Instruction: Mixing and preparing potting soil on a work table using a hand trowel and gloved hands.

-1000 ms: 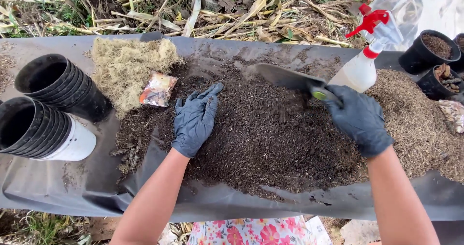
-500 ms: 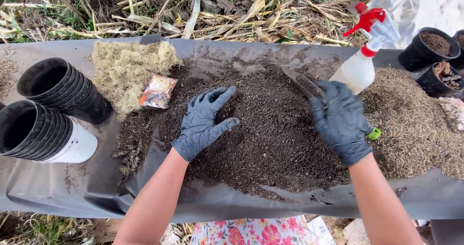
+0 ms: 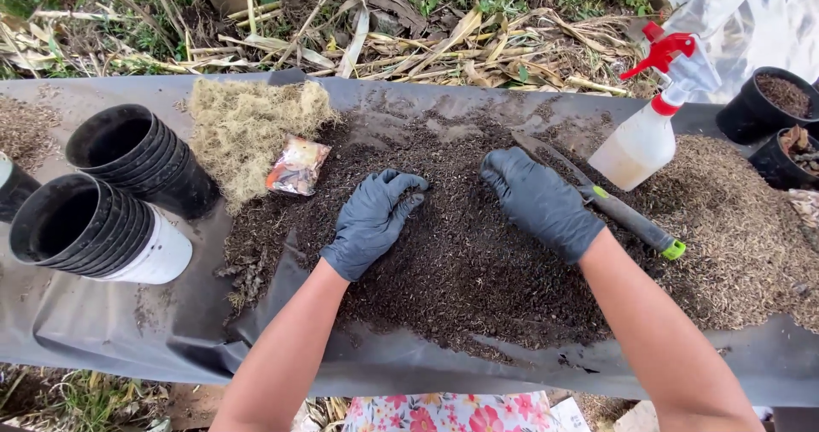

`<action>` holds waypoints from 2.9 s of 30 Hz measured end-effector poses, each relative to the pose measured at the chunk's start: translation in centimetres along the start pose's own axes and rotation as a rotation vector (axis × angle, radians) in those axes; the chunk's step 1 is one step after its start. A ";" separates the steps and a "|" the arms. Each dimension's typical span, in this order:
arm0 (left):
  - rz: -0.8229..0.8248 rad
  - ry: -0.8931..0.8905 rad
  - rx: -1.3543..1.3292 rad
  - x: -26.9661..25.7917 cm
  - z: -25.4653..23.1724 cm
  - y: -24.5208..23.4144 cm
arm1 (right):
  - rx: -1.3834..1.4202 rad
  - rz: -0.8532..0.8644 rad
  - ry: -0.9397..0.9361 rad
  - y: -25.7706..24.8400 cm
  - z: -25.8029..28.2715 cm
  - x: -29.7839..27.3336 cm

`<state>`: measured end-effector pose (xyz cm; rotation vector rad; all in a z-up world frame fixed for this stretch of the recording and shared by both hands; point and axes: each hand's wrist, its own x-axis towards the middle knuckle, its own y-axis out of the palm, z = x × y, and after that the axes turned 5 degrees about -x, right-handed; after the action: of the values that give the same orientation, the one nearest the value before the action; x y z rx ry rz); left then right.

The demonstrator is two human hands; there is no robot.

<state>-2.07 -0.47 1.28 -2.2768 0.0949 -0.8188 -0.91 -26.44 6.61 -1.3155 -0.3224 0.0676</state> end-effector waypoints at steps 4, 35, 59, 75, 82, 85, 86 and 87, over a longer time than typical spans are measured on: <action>-0.018 0.017 -0.015 0.3 0.0 0.1 | -0.014 0.110 0.168 -2.1 0.5 0.3; 0.297 -0.453 0.143 0.3 -2.9 -2.5 | -0.349 -0.042 0.254 4.0 -16.9 -6.1; 0.473 -0.448 0.161 1.7 3.7 -0.8 | -0.384 -0.173 0.115 4.4 -14.2 2.0; 0.297 -0.247 -0.234 1.9 -2.2 -2.7 | -0.110 -0.324 0.006 -4.0 -9.2 -4.3; 0.286 -0.276 -0.052 3.7 -5.9 -1.1 | 0.157 -0.212 0.032 -3.0 -5.1 -5.9; 0.374 -0.271 0.060 2.9 -7.0 -0.7 | 0.119 -0.197 -0.062 -2.0 -4.7 -7.4; 0.271 -0.326 0.044 3.0 -9.2 -1.7 | 0.042 -0.209 -0.100 -2.2 -5.0 -7.9; 0.168 -0.381 0.028 3.2 -11.3 -2.7 | -0.035 -0.221 -0.137 -2.5 -5.2 -8.4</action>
<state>-6.53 -6.10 10.90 -2.3192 0.0971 -0.2910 -7.90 -33.85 6.21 -1.3048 -0.5858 -0.0341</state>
